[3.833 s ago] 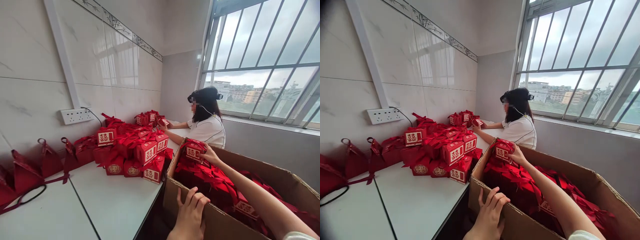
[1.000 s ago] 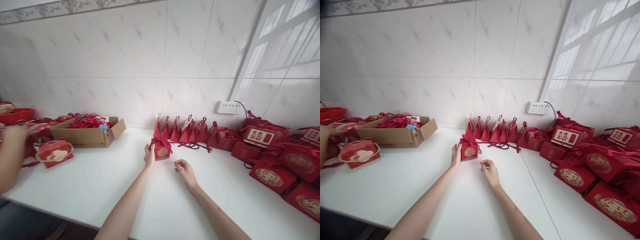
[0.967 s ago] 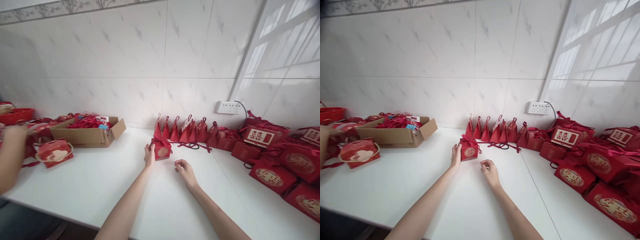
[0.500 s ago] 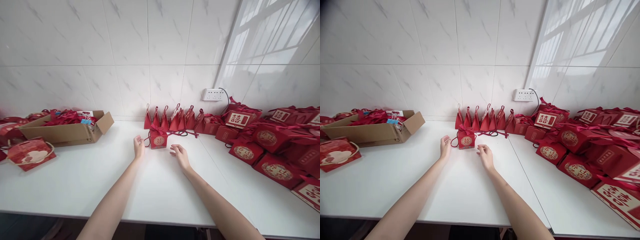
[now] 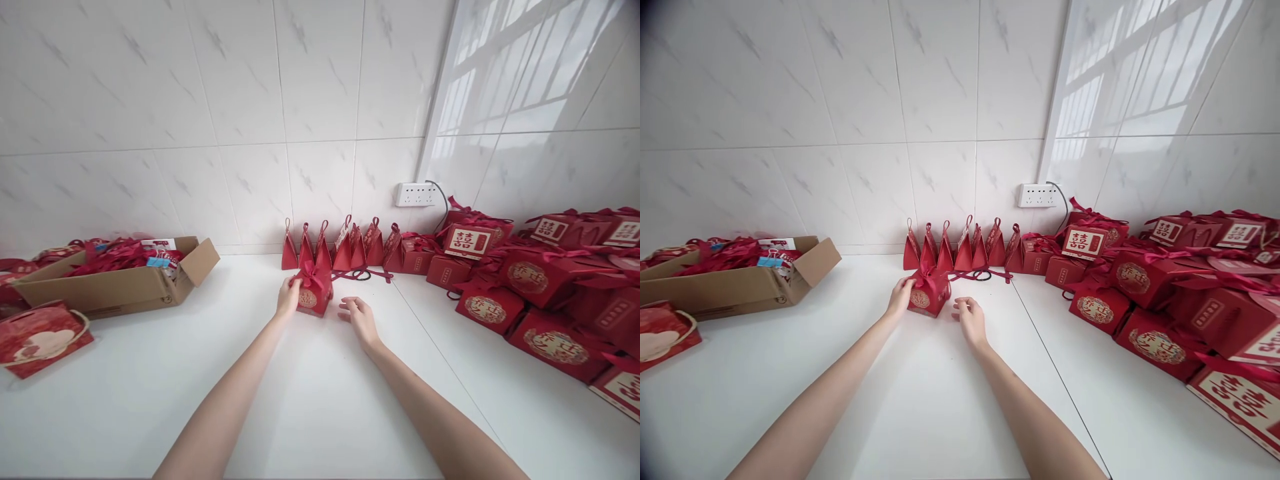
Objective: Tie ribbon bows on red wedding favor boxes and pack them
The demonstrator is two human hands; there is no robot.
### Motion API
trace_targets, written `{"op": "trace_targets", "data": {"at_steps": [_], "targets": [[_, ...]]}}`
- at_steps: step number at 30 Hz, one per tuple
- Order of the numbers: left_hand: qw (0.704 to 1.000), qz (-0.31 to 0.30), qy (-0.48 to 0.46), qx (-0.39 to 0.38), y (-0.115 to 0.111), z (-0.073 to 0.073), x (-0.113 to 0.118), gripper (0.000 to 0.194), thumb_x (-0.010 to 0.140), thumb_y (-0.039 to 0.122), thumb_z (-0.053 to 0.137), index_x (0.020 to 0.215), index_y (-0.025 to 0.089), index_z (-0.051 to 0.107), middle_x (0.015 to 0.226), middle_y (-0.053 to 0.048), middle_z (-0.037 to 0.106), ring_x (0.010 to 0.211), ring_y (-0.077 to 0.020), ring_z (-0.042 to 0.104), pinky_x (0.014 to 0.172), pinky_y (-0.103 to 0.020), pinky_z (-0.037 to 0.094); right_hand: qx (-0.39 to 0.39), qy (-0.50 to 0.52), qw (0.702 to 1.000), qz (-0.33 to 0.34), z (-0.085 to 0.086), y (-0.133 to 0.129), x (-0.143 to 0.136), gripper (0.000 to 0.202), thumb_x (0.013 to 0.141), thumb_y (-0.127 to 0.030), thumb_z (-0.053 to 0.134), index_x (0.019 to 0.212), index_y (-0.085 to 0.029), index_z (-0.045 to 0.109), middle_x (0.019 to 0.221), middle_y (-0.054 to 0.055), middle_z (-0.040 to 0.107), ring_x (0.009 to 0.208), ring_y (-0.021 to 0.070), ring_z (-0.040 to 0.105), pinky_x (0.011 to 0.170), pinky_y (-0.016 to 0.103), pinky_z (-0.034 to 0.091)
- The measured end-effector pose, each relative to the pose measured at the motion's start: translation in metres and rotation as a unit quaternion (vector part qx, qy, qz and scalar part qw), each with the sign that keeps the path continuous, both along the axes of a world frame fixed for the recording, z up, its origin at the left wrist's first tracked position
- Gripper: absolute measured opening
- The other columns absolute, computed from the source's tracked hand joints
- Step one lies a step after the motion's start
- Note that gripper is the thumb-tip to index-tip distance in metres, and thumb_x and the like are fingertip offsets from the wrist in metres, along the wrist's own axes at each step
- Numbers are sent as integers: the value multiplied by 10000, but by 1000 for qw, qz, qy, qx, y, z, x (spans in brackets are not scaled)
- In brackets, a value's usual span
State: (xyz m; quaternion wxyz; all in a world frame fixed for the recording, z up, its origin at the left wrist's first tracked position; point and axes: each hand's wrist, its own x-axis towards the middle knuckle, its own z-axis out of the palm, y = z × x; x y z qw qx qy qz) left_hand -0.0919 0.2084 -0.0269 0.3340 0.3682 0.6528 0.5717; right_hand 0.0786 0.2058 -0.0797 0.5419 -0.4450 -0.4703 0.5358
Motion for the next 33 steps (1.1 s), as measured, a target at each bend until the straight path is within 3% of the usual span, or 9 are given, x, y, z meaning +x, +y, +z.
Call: {"op": "trace_targets", "data": {"at_steps": [3, 5, 10, 12, 16, 20, 24, 27, 33], "targets": [[993, -99, -54, -13, -7, 7, -13, 265, 731, 391, 583, 845, 157, 633, 848, -81, 694, 875, -267, 652, 780, -369, 508, 0, 8, 1000, -16, 4, -2, 1, 298, 751, -448, 493, 787, -178, 616, 1043, 108, 637, 1008, 257, 606, 743, 322, 535], [986, -135, -98, -11, -16, 11, -18, 315, 703, 424, 642, 847, 145, 658, 884, -104, 699, 873, -273, 656, 767, -360, 514, 4, 7, 1000, -22, 7, -4, 2, 348, 776, -493, 457, 807, -186, 619, 1115, 111, 616, 1085, 269, 560, 774, 331, 523], [971, -79, -202, 98, -41, 4, -12, 434, 770, 564, 539, 1002, 206, 615, 1187, -71, 606, 1057, -221, 593, 848, -299, 486, 16, 6, 1000, 24, 13, -13, 3, 373, 774, -541, 501, 839, -199, 637, 1110, 100, 628, 1062, 276, 568, 790, 360, 509], [965, -110, -201, 124, -49, -4, -7, 473, 752, 562, 572, 1084, 225, 577, 1146, -55, 608, 1035, -217, 594, 868, -316, 474, 18, 12, 998, 60, 16, -17, 2, 382, 777, -562, 509, 829, -202, 627, 1075, 98, 641, 1043, 278, 583, 768, 365, 517], [960, -202, -160, 112, -57, -15, 3, 572, 674, 421, 712, 1176, 244, 502, 1007, -23, 614, 970, -217, 597, 885, -353, 450, 13, 20, 992, 125, 27, -24, 6, 425, 794, -622, 484, 756, -207, 570, 1009, 87, 646, 1033, 265, 584, 786, 367, 513], [964, -218, -107, 113, -61, -19, 12, 638, 689, 329, 693, 1256, 274, 404, 1055, -19, 575, 1029, -222, 563, 943, -398, 410, 1, 12, 985, 174, 41, -29, 15, 400, 782, -581, 550, 667, -199, 524, 933, 57, 645, 944, 223, 603, 851, 368, 482], [968, -199, -22, 154, -64, -23, 18, 696, 704, 328, 674, 1313, 259, 343, 1100, -44, 516, 1120, -234, 502, 1015, -419, 356, 8, 23, 985, 170, 45, -32, 17, 255, 733, -448, 647, 729, -202, 577, 887, 32, 647, 902, 204, 609, 869, 361, 468], [961, -202, 27, 185, -64, -24, 18, 727, 692, 335, 680, 1319, 245, 322, 1127, -57, 499, 1129, -238, 488, 1031, -430, 348, 18, 53, 985, 162, 45, -31, 17, 296, 756, -463, 608, 641, -198, 544, 861, 29, 633, 891, 203, 607, 836, 355, 482], [951, -232, 52, 199, -65, -24, 13, 684, 715, 342, 671, 1312, 292, 339, 1331, -67, 388, 1170, -251, 456, 1041, -449, 339, 13, 57, 987, 151, 42, -27, 20, 168, 713, -373, 637, 700, -206, 625, 865, 31, 637, 875, 204, 595, 826, 380, 495]]}}
